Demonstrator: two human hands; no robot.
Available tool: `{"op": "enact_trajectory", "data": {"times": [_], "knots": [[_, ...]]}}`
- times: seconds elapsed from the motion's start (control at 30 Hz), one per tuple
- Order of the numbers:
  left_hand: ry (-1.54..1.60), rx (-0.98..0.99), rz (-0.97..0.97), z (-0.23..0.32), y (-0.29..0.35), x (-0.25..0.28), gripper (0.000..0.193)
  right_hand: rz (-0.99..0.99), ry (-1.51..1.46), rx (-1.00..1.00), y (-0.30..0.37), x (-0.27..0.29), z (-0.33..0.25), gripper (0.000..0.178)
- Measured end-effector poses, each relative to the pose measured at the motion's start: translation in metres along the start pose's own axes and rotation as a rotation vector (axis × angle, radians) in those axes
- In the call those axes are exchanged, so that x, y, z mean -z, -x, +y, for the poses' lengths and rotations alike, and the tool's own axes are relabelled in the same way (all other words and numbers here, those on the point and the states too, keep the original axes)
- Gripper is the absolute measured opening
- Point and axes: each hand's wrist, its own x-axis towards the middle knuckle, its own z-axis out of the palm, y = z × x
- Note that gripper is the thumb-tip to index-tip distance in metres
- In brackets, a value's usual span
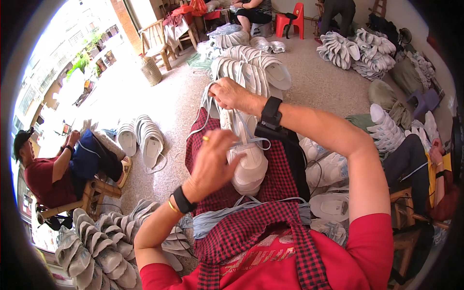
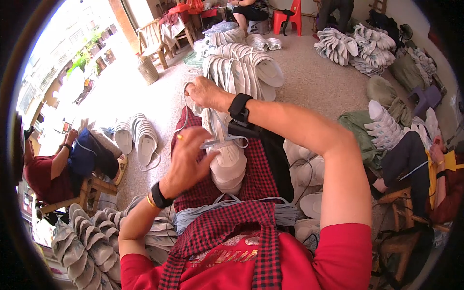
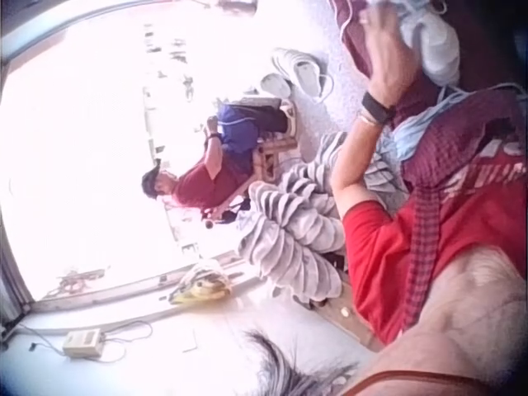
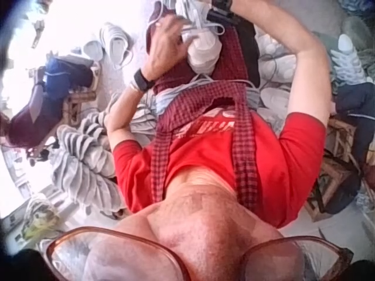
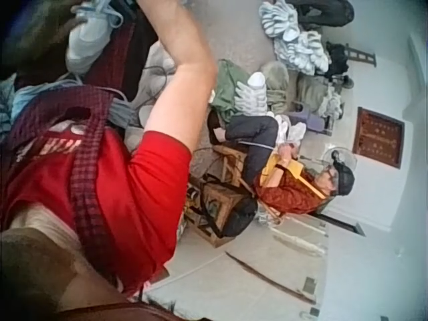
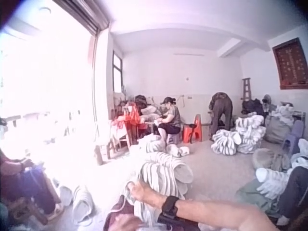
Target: The recorder is lacing pairs of white shoes in a shoe manufacturing workshop.
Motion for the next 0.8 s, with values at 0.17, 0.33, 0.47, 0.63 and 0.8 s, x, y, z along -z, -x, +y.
{"op": "enact_trajectory", "data": {"times": [0.17,0.33,0.47,0.63,0.8], "knots": [[-0.077,-0.070,-0.317,0.011,0.041,-0.039,0.027,0.330,0.847,0.779,-0.061,0.015,-0.046,0.006],[-0.117,-0.200,-0.332,0.014,0.026,-0.037,0.022,0.488,1.047,1.082,-0.092,0.051,-0.081,0.006],[0.257,0.384,-0.042,0.007,0.014,-0.019,0.018,0.128,0.118,0.350,-0.045,0.043,-0.097,0.028],[0.252,0.376,-0.053,-0.016,0.005,-0.026,0.014,0.118,-0.219,0.091,-0.007,0.044,-0.123,0.030],[0.203,0.378,-0.114,-0.020,-0.003,-0.028,0.016,0.087,-0.194,0.105,0.004,0.038,-0.126,0.030]]}}
